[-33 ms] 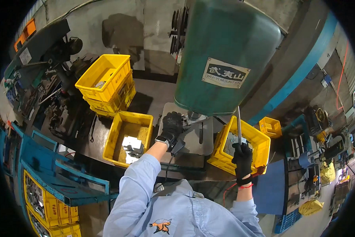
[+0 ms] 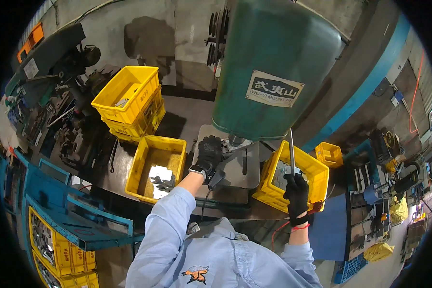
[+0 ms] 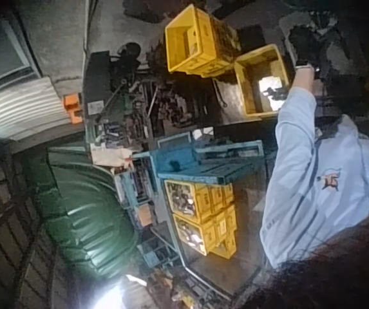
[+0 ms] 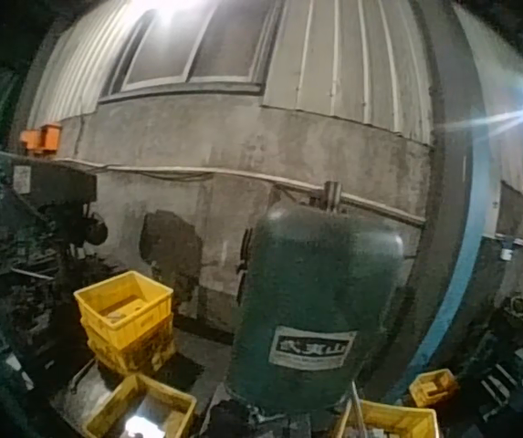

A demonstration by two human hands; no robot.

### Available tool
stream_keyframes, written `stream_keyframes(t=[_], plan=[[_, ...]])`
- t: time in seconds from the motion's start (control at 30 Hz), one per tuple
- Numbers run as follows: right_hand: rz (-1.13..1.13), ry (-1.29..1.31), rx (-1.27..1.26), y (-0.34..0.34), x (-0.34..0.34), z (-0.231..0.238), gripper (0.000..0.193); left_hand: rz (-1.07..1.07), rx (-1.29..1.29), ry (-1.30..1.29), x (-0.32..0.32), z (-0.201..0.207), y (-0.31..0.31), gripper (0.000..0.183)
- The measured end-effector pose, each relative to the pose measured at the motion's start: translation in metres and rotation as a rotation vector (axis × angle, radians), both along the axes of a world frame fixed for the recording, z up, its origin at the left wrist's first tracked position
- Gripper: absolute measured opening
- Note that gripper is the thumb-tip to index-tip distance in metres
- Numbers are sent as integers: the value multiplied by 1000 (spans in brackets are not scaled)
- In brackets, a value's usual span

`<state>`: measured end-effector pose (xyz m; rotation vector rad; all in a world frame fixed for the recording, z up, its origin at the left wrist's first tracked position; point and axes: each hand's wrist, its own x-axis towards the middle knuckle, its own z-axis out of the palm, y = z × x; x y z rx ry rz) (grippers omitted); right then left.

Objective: Operator uses a manual press machine to process small metal components, transferring them between bins.

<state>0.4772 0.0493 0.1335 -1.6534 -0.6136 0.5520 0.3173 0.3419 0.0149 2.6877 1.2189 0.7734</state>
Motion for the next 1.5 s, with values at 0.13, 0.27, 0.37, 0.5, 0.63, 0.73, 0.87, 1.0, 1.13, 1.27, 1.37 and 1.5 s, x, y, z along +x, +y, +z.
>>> stream_keyframes(t=[0.13, 0.27, 0.37, 0.5, 0.63, 0.73, 0.87, 1.0, 1.13, 1.27, 1.37, 1.5], plan=[[-11, -79, -100, -3, -3, 24, 16, -58, -58, 41, -10, 19, -5, 48], [-13, -42, -161, -2, -2, 27, 17, -115, -123, 134, -29, 32, -5, 51], [-31, -18, -127, -1, -1, 19, 17, -153, -89, 125, -44, 34, -5, 58], [2, -43, -71, 0, 1, 8, 16, -213, -11, 95, -56, 34, -5, 53], [22, -58, -55, -1, 4, 4, 13, -219, -35, 19, -55, 32, 0, 46], [8, -28, -36, -1, 5, -3, 13, -221, -5, 40, -56, 27, 6, 42], [-22, -69, -31, 5, 9, -24, 13, -224, -17, 110, -56, 24, 10, 40], [-38, -145, 16, 11, 14, -49, 14, -208, -39, 67, -57, 30, 6, 49], [-79, -204, 10, 19, 18, -70, 16, -223, -57, 164, -58, 35, 5, 58], [-98, -239, -11, 25, 23, -82, 18, -222, -17, -19, -57, 27, 4, 44], [-113, -207, 47, 32, 25, -91, 19, -243, -2, -36, -57, 22, 6, 45], [-117, -166, 131, 36, 26, -101, 21, -225, 32, -30, -57, 25, 4, 46]])
